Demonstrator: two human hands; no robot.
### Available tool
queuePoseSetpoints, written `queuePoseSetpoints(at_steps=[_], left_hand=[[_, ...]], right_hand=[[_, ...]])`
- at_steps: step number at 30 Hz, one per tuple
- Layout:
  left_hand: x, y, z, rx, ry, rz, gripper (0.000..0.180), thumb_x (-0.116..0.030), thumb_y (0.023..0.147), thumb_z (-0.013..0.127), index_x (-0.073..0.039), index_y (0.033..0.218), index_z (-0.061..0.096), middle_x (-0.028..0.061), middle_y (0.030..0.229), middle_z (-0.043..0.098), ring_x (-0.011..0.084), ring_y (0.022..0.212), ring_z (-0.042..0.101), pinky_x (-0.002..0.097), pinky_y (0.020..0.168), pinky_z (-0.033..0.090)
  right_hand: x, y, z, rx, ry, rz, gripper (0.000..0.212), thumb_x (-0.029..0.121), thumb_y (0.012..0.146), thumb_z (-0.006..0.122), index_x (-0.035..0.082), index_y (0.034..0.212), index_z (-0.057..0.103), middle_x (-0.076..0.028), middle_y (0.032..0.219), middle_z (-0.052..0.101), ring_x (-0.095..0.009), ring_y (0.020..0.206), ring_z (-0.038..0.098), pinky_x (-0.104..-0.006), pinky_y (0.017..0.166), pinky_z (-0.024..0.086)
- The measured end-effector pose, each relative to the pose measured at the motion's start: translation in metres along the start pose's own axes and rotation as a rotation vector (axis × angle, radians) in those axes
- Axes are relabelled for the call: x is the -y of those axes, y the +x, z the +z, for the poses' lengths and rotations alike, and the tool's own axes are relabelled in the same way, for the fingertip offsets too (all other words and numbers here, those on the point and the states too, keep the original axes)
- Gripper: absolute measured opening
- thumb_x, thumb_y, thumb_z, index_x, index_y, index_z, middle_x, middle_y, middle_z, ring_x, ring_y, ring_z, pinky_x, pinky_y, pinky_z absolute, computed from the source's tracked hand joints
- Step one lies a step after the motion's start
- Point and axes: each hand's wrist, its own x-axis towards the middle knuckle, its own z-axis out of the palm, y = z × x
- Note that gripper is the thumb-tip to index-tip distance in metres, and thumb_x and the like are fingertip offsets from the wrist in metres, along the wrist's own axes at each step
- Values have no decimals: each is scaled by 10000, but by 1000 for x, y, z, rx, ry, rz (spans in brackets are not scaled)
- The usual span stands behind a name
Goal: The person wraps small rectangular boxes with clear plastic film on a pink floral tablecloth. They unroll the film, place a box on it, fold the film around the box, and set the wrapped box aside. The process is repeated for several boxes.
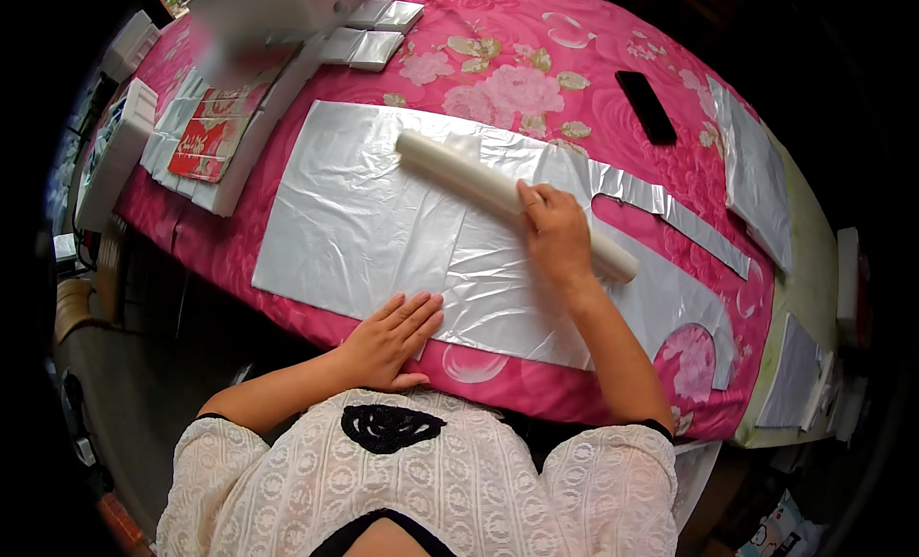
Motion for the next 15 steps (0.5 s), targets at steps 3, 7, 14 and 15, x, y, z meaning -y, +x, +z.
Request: queuePoseSetpoints(at_steps=[3,7,14,15], left_hand=[[10,0,-8,9,-154,100,810,-529,820,490,39,1365,301,191,1456,257,306,1369,214,438,1105,161],[22,-8,-11,17,-109,139,820,-512,801,521,31,1371,293,179,1458,260,297,1369,220,441,1104,171],[-7,-11,10,-32,8,6,782,-536,813,485,30,1337,353,190,1441,286,314,1354,246,458,1107,153],[-9,-11,11,-30,16,-6,781,-535,816,485,27,1341,350,188,1444,282,313,1358,239,458,1108,151]], right_hand=[[-45,0,-13,-67,-50,158,403,41,779,611,83,1179,583,-92,1041,600,-293,930,538,-375,841,431],[-9,-20,-29,131,211,144,402,39,791,608,87,1189,577,-112,1083,595,-287,1015,525,-361,878,421],[65,-37,-9,274,193,-142,476,-23,690,630,117,1145,597,-78,1083,591,-273,1010,543,-379,888,420],[59,-27,-2,247,183,-143,456,-3,703,624,126,1140,602,-75,1072,596,-269,1005,546,-383,881,422]])
